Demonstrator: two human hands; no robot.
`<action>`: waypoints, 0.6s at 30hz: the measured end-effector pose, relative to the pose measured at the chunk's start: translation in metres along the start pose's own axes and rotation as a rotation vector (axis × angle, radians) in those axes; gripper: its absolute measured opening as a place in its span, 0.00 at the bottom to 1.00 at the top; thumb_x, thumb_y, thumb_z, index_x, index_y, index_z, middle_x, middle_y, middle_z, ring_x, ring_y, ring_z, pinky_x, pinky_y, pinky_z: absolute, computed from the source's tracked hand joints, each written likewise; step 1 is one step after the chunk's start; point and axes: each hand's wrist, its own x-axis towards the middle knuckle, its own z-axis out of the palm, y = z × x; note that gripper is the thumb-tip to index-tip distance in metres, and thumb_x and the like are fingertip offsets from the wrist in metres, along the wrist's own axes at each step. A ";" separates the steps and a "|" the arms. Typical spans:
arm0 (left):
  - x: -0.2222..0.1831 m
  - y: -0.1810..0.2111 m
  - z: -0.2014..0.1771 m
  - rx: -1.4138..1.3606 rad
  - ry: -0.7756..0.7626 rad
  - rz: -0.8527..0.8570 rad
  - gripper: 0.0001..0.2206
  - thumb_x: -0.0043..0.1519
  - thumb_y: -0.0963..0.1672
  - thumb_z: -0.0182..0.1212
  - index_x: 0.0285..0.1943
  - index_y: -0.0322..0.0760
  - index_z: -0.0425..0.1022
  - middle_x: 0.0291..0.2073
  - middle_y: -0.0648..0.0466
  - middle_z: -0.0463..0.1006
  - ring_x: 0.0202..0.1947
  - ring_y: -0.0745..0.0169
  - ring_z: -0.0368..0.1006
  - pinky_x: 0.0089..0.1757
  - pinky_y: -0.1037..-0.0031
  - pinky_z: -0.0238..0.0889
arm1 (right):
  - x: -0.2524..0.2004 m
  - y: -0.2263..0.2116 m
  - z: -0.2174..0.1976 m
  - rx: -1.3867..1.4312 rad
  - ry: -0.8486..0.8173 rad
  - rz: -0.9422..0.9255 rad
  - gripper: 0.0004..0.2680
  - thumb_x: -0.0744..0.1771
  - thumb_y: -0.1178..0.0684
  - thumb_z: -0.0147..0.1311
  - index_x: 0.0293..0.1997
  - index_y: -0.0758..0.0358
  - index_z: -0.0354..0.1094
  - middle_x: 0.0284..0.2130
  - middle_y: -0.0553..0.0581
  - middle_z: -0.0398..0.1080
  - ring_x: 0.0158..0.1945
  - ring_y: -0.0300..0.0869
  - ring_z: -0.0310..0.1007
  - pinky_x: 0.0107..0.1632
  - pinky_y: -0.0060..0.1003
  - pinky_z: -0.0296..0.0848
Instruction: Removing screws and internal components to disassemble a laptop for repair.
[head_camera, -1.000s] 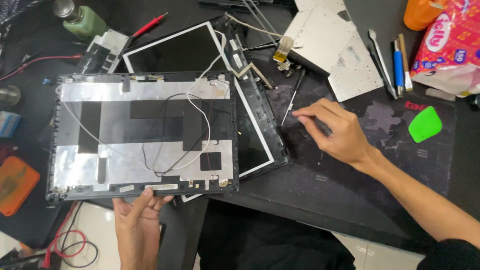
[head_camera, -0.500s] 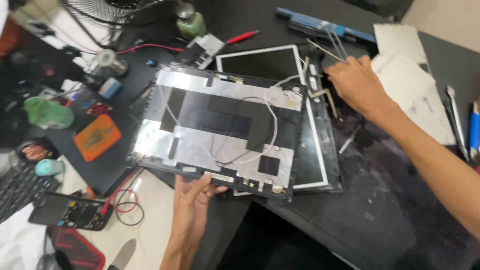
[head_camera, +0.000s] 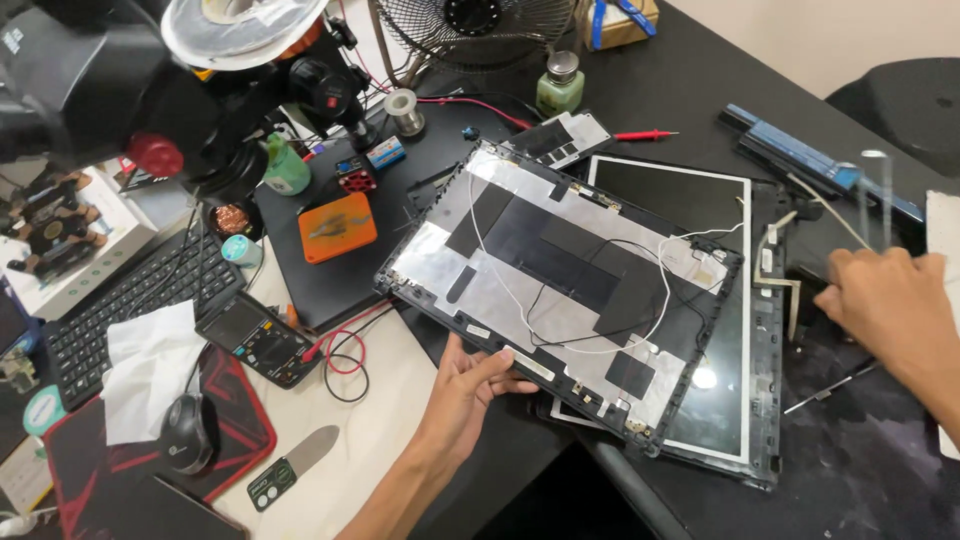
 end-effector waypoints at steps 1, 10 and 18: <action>0.001 -0.002 -0.003 -0.011 -0.020 0.007 0.32 0.61 0.40 0.60 0.74 0.37 0.48 0.40 0.43 0.80 0.38 0.55 0.81 0.40 0.65 0.77 | 0.000 0.008 0.021 0.015 0.035 0.028 0.09 0.64 0.44 0.63 0.37 0.56 0.72 0.32 0.51 0.75 0.41 0.46 0.76 0.49 0.44 0.68; 0.001 -0.007 0.001 -0.047 -0.048 0.032 0.32 0.62 0.40 0.59 0.74 0.36 0.47 0.40 0.44 0.80 0.39 0.55 0.81 0.41 0.64 0.77 | -0.005 0.025 0.074 0.324 0.337 -0.031 0.07 0.69 0.51 0.64 0.38 0.60 0.69 0.34 0.55 0.73 0.36 0.49 0.69 0.44 0.41 0.68; -0.014 -0.005 0.005 -0.058 -0.010 0.038 0.30 0.62 0.39 0.59 0.72 0.38 0.49 0.39 0.44 0.80 0.39 0.55 0.81 0.42 0.64 0.77 | -0.011 -0.030 -0.026 0.492 0.535 -0.055 0.07 0.76 0.56 0.57 0.47 0.69 0.67 0.38 0.61 0.70 0.39 0.47 0.71 0.46 0.36 0.72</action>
